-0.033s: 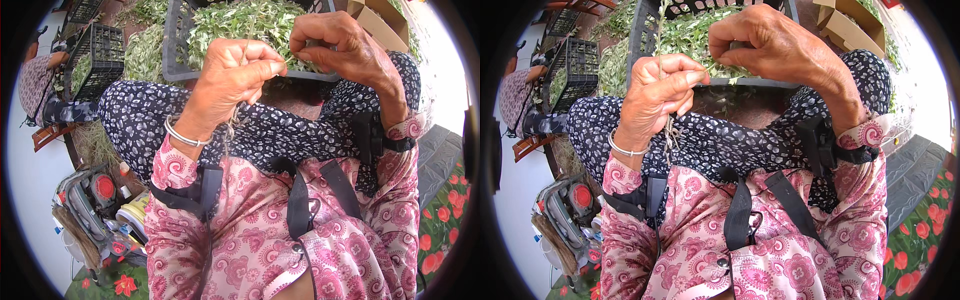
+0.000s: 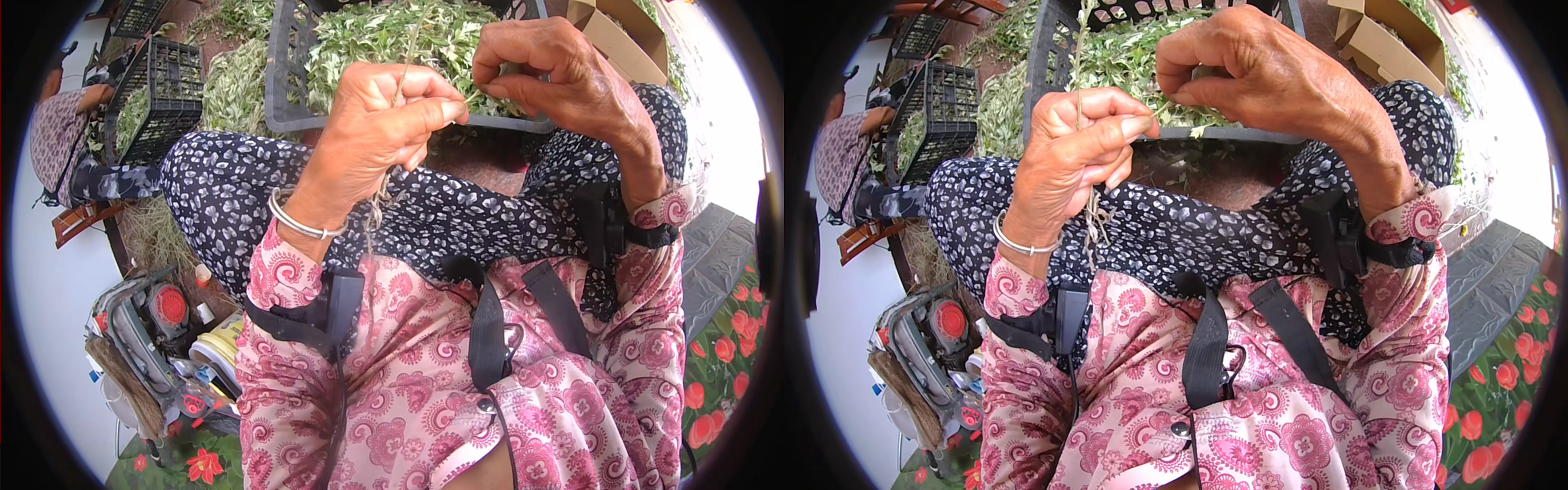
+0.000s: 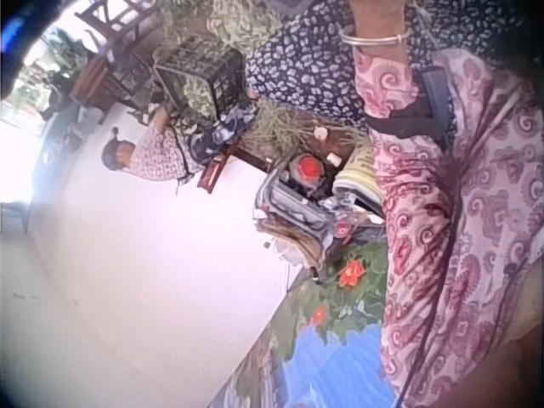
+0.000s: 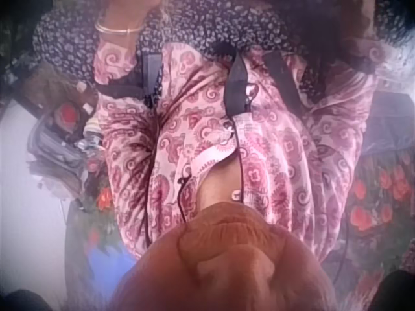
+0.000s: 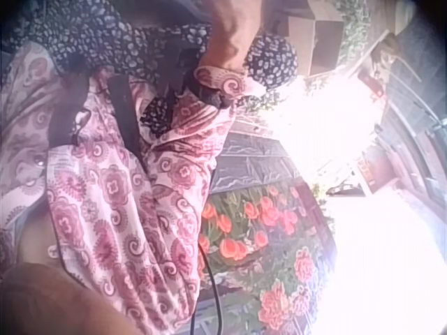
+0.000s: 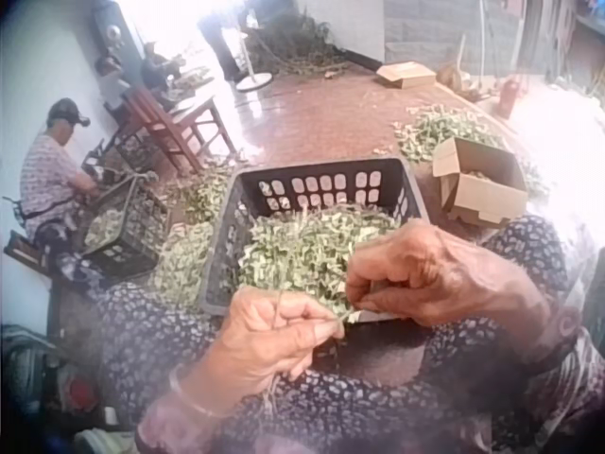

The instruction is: Picking leaves from plant stems and placing them into a plastic crate.

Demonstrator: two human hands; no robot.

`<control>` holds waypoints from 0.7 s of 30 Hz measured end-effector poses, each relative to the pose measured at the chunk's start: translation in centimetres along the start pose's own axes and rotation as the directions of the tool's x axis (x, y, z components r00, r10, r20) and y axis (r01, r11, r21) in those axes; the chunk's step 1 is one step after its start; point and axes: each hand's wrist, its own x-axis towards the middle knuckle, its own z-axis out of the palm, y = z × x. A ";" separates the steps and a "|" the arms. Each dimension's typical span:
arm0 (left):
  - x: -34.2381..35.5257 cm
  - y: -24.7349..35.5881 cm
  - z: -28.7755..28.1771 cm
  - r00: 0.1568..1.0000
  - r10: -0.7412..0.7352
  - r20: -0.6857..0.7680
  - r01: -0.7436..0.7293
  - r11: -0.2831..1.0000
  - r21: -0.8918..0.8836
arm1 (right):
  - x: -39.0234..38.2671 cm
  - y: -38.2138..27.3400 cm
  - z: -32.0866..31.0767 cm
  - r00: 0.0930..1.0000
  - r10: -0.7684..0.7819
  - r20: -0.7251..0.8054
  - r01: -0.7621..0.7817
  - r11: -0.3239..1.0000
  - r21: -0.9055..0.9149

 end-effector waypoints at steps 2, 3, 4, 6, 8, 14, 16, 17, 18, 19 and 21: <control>0.4 0.0 -0.1 1.000 0.008 0.003 -0.008 1.000 0.015 | 0.3 0.4 -0.1 0.998 -0.058 -0.022 0.058 0.998 -0.001; 0.4 -0.1 -0.2 1.000 0.011 -0.001 -0.011 0.999 0.030 | 0.4 0.5 -0.1 0.998 -0.057 -0.021 0.057 0.998 0.001; 0.4 -0.2 -0.3 1.000 0.014 -0.004 -0.013 0.999 0.045 | 0.5 0.4 0.0 0.998 -0.070 -0.005 0.070 0.997 -0.014; 0.4 -0.3 -0.2 1.000 0.011 -0.004 -0.011 0.998 0.056 | 0.6 0.6 0.0 0.997 -0.083 0.010 0.083 0.996 -0.028; 0.4 -0.3 -0.2 1.000 0.010 -0.004 -0.009 0.998 0.069 | 0.7 1.0 0.3 0.964 -0.264 -0.024 0.261 0.961 -0.094; 0.4 -0.3 -0.2 1.000 0.005 -0.004 -0.004 0.993 0.122 | 0.9 0.9 1.1 0.961 -0.273 -0.048 0.260 0.946 -0.194; 0.4 -0.4 -0.2 1.000 0.015 -0.020 -0.012 0.993 0.120 | 0.9 0.5 1.3 0.965 -0.253 -0.074 0.231 0.947 -0.224; 0.4 -0.4 -0.2 1.000 0.015 -0.022 -0.012 0.993 0.120 | 0.9 0.2 1.5 0.967 -0.233 -0.100 0.201 0.946 -0.254; 0.4 -0.5 -0.1 0.999 0.028 -0.043 -0.023 0.992 0.121 | 0.8 0.1 1.7 0.968 -0.231 -0.100 0.199 0.946 -0.254; 0.5 -0.6 -0.1 0.997 0.042 -0.065 -0.034 0.992 0.122 | 0.8 -0.1 1.9 0.967 -0.205 -0.152 0.162 0.953 -0.256; 0.5 -0.5 0.1 0.996 0.051 -0.072 -0.045 0.995 0.086 | 0.7 0.1 1.9 0.963 -0.178 -0.203 0.123 0.958 -0.259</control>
